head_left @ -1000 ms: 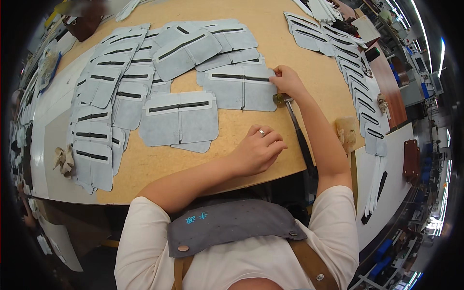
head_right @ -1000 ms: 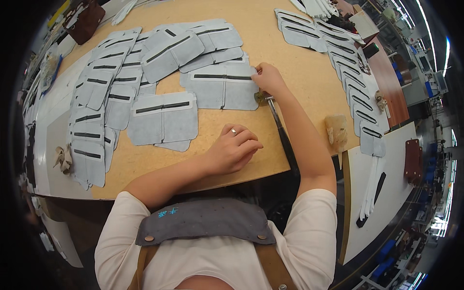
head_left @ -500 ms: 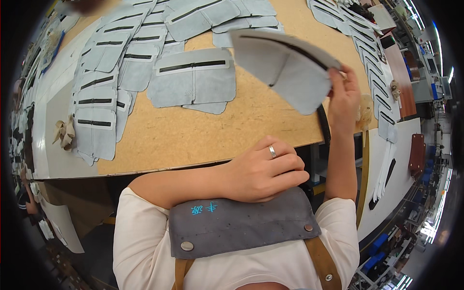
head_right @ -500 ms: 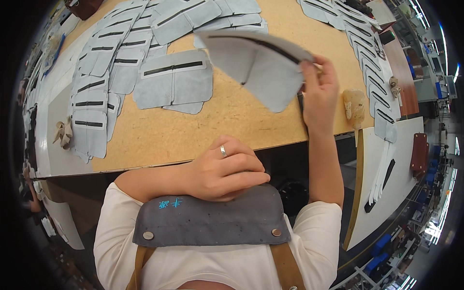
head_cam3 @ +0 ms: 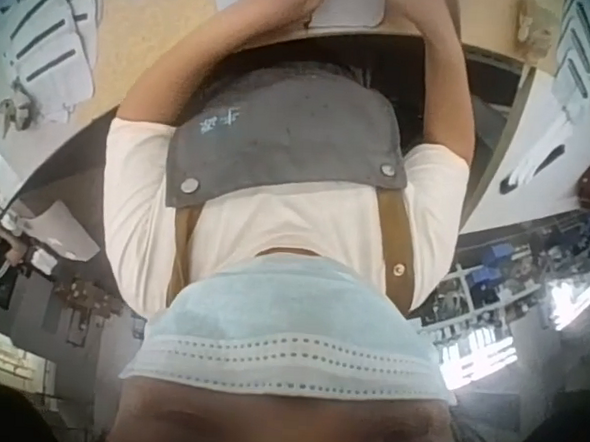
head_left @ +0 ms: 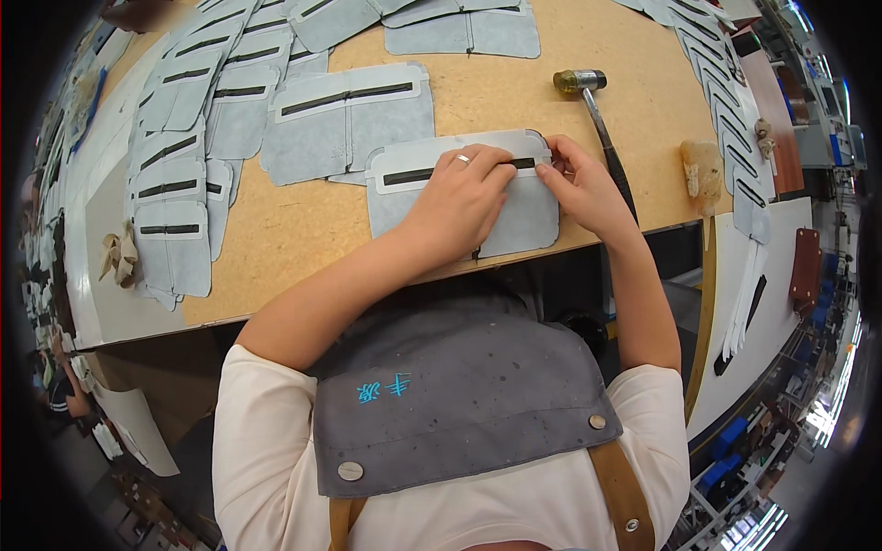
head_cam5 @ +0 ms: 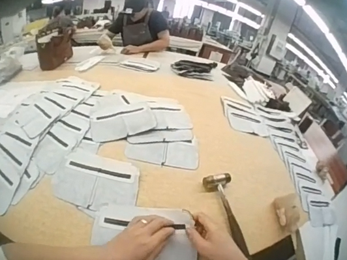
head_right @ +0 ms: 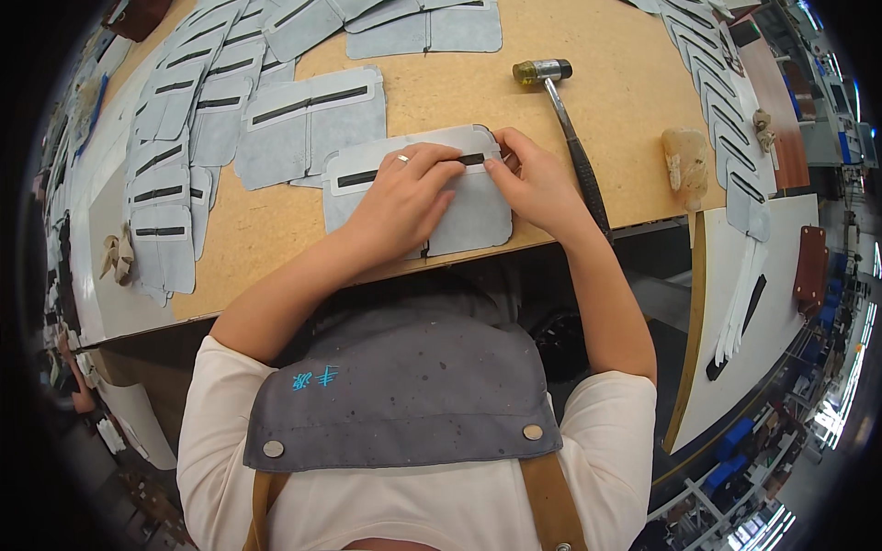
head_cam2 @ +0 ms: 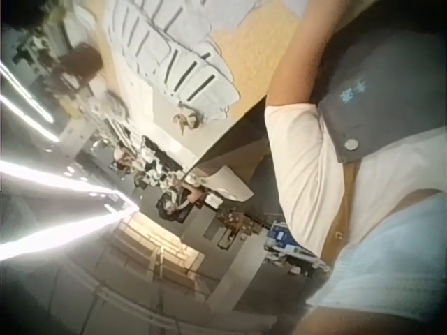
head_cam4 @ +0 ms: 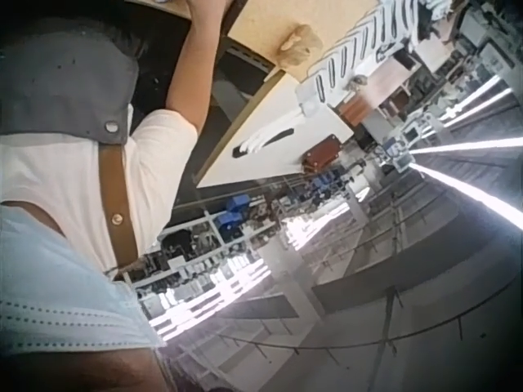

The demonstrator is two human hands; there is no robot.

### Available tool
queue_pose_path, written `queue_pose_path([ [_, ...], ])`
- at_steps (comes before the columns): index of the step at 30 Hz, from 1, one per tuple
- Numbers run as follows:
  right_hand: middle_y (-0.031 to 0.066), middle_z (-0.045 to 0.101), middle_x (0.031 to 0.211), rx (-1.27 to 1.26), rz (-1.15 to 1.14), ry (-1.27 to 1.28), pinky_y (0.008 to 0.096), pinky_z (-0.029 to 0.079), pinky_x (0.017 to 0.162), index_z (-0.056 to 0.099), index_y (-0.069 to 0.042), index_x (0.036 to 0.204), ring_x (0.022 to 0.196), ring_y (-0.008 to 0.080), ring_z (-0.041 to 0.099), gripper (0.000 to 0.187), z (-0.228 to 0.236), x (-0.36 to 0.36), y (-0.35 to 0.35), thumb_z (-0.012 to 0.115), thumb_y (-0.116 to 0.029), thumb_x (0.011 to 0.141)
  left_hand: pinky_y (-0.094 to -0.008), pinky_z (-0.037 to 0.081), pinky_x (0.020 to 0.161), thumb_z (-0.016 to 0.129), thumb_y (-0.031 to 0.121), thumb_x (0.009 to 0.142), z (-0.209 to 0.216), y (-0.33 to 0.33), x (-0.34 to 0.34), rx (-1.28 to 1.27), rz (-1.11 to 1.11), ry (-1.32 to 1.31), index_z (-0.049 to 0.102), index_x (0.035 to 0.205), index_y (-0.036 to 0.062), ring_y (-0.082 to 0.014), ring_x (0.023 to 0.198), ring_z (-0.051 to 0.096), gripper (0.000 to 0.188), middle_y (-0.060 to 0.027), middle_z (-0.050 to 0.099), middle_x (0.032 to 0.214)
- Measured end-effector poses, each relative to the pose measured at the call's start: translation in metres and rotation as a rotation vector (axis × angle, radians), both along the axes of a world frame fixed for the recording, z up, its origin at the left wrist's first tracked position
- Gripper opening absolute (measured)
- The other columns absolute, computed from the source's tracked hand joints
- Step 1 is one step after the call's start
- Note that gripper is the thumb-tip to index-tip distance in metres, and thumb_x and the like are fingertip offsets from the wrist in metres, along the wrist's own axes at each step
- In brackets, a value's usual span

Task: Applying glue and folding leather panels to assemble components for small pouches or bags.

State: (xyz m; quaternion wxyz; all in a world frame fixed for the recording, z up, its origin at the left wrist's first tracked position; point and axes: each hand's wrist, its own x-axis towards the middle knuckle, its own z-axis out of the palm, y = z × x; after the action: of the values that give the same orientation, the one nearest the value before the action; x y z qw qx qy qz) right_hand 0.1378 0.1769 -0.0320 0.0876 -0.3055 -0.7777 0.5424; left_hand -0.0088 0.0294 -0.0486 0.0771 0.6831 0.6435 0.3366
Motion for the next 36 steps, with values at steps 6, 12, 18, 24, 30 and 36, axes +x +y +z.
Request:
queue_pose_path([
  [6,0.0014,0.056,0.095,-0.101,-0.024,0.008,0.0192,0.045,0.069,0.053,0.001,0.118,0.079,0.0046,0.054,0.027,-0.006,-0.004,0.001,0.056,-0.004,0.091,-0.0416,0.039,0.097,0.062,0.006,0.081,-0.010,0.010,0.001,0.011,-0.037,0.022,0.056,0.111,0.0016,-0.0286,0.116,0.052,0.030,-0.0114,0.054,0.122],
  [12,0.0080,0.059,0.101,-0.483,-0.239,0.129,0.0213,0.048,0.073,0.050,0.000,0.119,0.083,0.0080,0.058,0.031,0.000,-0.011,-0.006,0.054,0.003,0.088,-0.0400,0.041,0.092,0.062,0.006,0.081,-0.014,0.010,0.005,0.040,-0.003,0.103,0.059,0.110,0.0033,-0.0276,0.114,0.054,0.029,-0.0083,0.058,0.120],
  [18,0.0119,0.060,0.100,-0.400,-0.281,0.253,0.0266,0.051,0.066,0.051,-0.002,0.114,0.082,0.0139,0.061,0.028,-0.006,0.002,-0.018,0.054,0.004,0.087,-0.0405,0.039,0.092,0.061,0.008,0.083,-0.004,0.015,-0.001,-0.108,-0.004,-0.055,0.061,0.112,0.0072,-0.0275,0.113,0.052,0.029,-0.0065,0.058,0.118],
  [24,0.0083,0.060,0.100,0.780,-0.196,0.107,0.0375,0.045,0.077,0.061,-0.004,0.097,0.086,0.0263,0.056,0.017,-0.020,0.019,-0.036,0.061,0.000,0.081,-0.0418,0.038,0.093,0.059,0.009,0.084,-0.003,0.015,-0.002,-0.147,0.007,-0.070,0.062,0.118,0.0091,-0.0276,0.115,0.049,0.034,-0.0068,0.055,0.121],
  [30,0.0025,0.061,0.101,0.845,-0.240,0.078,0.0361,0.040,0.078,0.064,-0.007,0.093,0.091,0.0239,0.054,0.014,-0.026,0.018,-0.042,0.065,-0.005,0.079,-0.0422,0.037,0.093,0.058,0.010,0.085,-0.002,0.015,0.000,-0.151,0.018,0.005,0.063,0.120,0.0120,-0.0267,0.114,0.049,0.035,-0.0058,0.056,0.120],
  [36,0.0001,0.061,0.103,0.887,-0.238,0.055,0.0354,0.039,0.080,0.064,-0.010,0.095,0.092,0.0213,0.054,0.017,-0.028,0.019,-0.044,0.065,-0.005,0.078,-0.0414,0.036,0.094,0.057,0.010,0.085,0.001,0.016,0.003,-0.171,0.018,0.091,0.060,0.125,0.0154,-0.0265,0.113,0.048,0.041,-0.0048,0.055,0.121],
])
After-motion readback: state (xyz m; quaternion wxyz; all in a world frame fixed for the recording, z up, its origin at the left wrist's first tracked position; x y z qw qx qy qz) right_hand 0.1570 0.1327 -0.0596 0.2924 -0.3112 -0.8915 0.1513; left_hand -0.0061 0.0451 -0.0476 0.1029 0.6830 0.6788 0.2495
